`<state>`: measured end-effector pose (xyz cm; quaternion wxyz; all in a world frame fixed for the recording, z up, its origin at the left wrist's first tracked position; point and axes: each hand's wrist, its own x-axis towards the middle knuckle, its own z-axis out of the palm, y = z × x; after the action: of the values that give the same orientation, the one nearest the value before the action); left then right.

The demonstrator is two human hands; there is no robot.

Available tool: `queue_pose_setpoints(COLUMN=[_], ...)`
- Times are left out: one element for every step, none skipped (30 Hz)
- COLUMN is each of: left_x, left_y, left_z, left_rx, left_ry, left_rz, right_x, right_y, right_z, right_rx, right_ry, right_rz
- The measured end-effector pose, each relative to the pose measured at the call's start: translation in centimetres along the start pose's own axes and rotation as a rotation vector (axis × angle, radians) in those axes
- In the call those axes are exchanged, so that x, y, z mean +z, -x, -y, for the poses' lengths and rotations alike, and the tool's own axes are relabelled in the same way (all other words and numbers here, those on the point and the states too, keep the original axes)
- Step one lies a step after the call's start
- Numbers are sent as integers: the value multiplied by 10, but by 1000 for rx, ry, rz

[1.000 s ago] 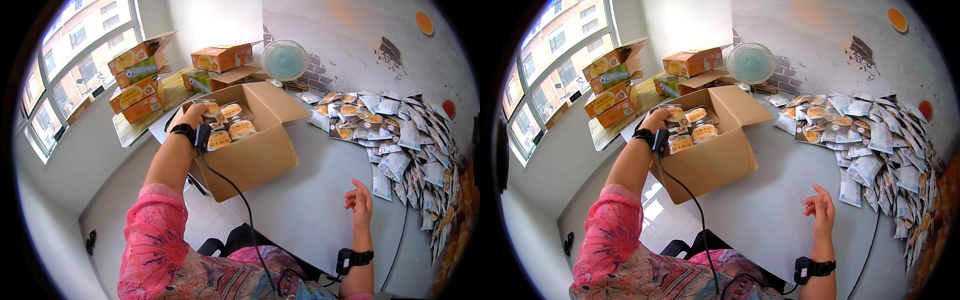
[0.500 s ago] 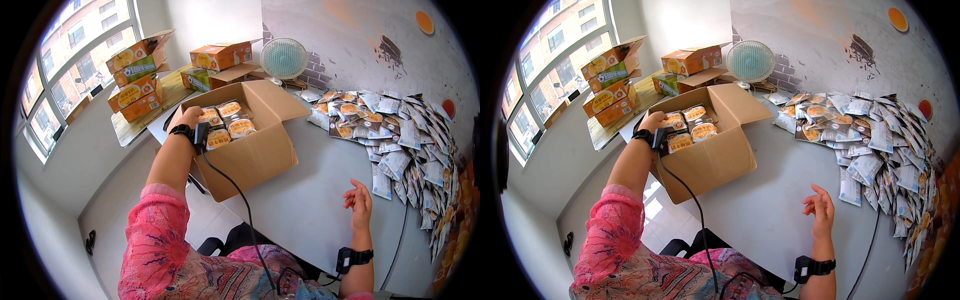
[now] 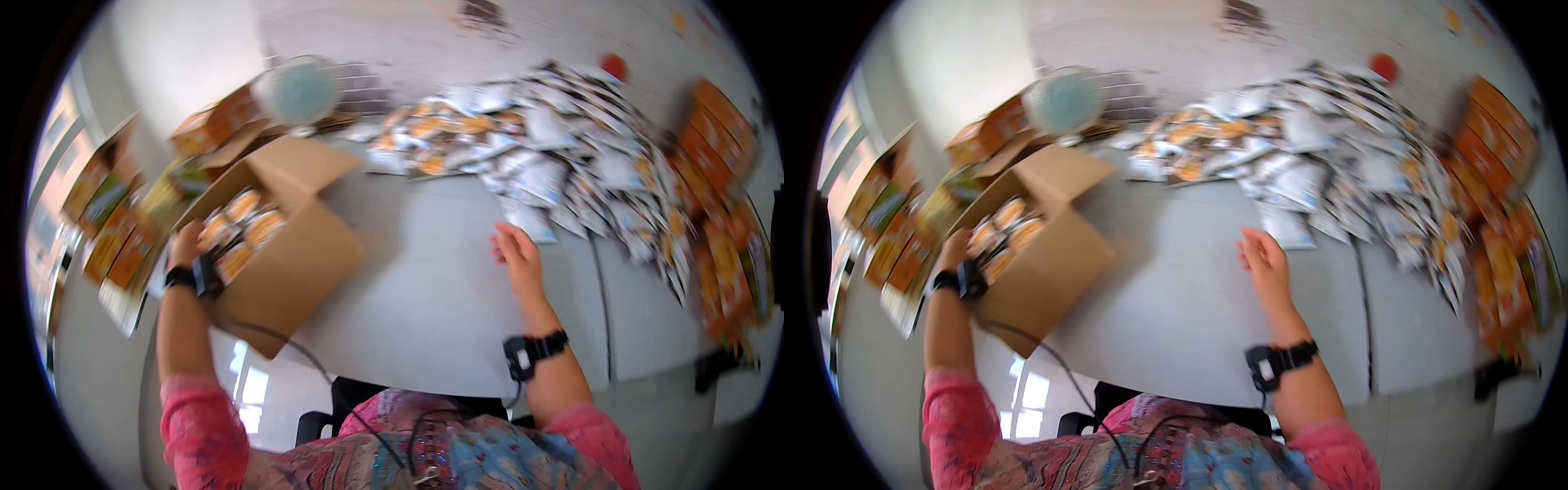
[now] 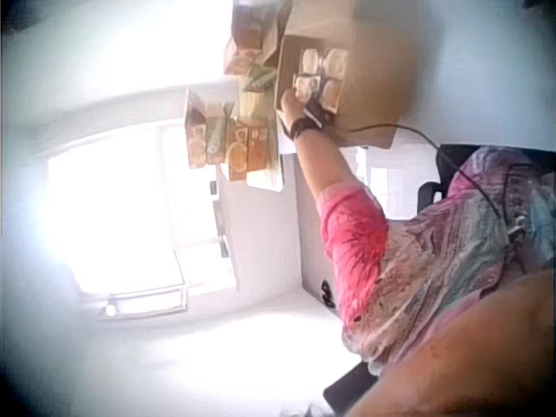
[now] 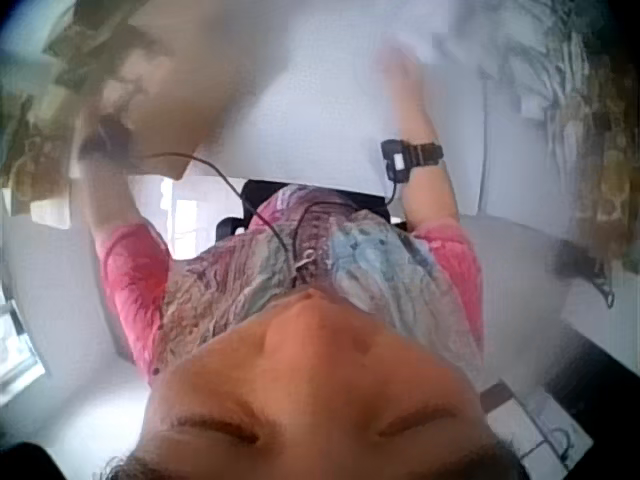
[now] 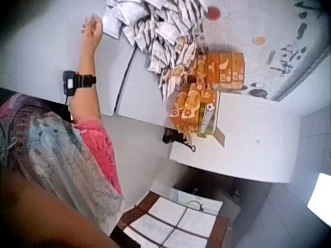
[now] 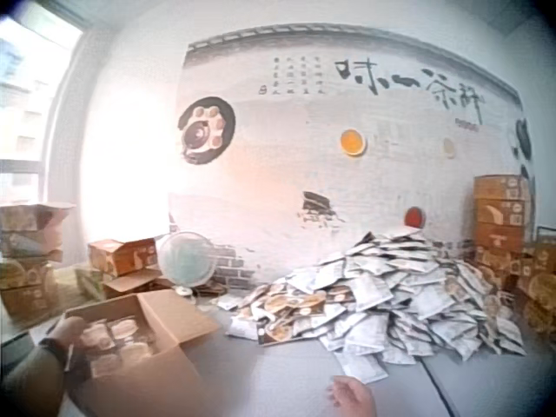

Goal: The person sorts food packets from a large pile on a desk and places them into a cardboard box.

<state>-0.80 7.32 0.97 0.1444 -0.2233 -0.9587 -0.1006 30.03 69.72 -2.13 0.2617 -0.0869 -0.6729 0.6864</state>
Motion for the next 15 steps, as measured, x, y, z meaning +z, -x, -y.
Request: queue_pose_setpoints(left_x=[4,5,1,8,5,3,-3,-10,-18,-24,-28,-29,-29,-33,-26], left_y=[-13,-23,-34,-53,-63,-75,-83,-90,-93,-89,-82,-74,-67,-53,-46], left_z=[-19,-3,13,-5,-22,-41,-69,-110,-153,-203,-246,-265,-281,-303,-332], left_rx=[72,-281,-663,-575,-497,-411,-356,-303,-250,-337,-424,-260,-96,-153,-199], left_ry=[-57,603,1249,1234,1214,1228,1324,1421,1513,1491,1464,1489,1507,1590,1692], left_rz=[-20,-73,-106,-171,-254,-306,-233,-160,-88,-193,-301,-200,-94,-66,-17], right_x=[-14,-22,-28,-42,-52,-61,-67,-73,-76,-78,-79,-76,-72,-68,-73], right_y=[-8,-15,-22,-26,-28,-30,-31,-30,-28,-26,-24,-23,-23,-24,-24], right_z=[-3,-7,-14,-23,-26,-30,-32,-29,-23,-19,-16,-15,-15,-19,-23], right_rx=[-13,-19,-24,-64,-30,5,43,95,148,202,212,224,237,244,247], right_ry=[14,24,29,-36,-34,-38,-40,23,83,139,120,91,63,95,141], right_rz=[-116,-223,-318,-419,-502,-579,-647,-642,-633,-620,-599,-561,-525,-473,-446])
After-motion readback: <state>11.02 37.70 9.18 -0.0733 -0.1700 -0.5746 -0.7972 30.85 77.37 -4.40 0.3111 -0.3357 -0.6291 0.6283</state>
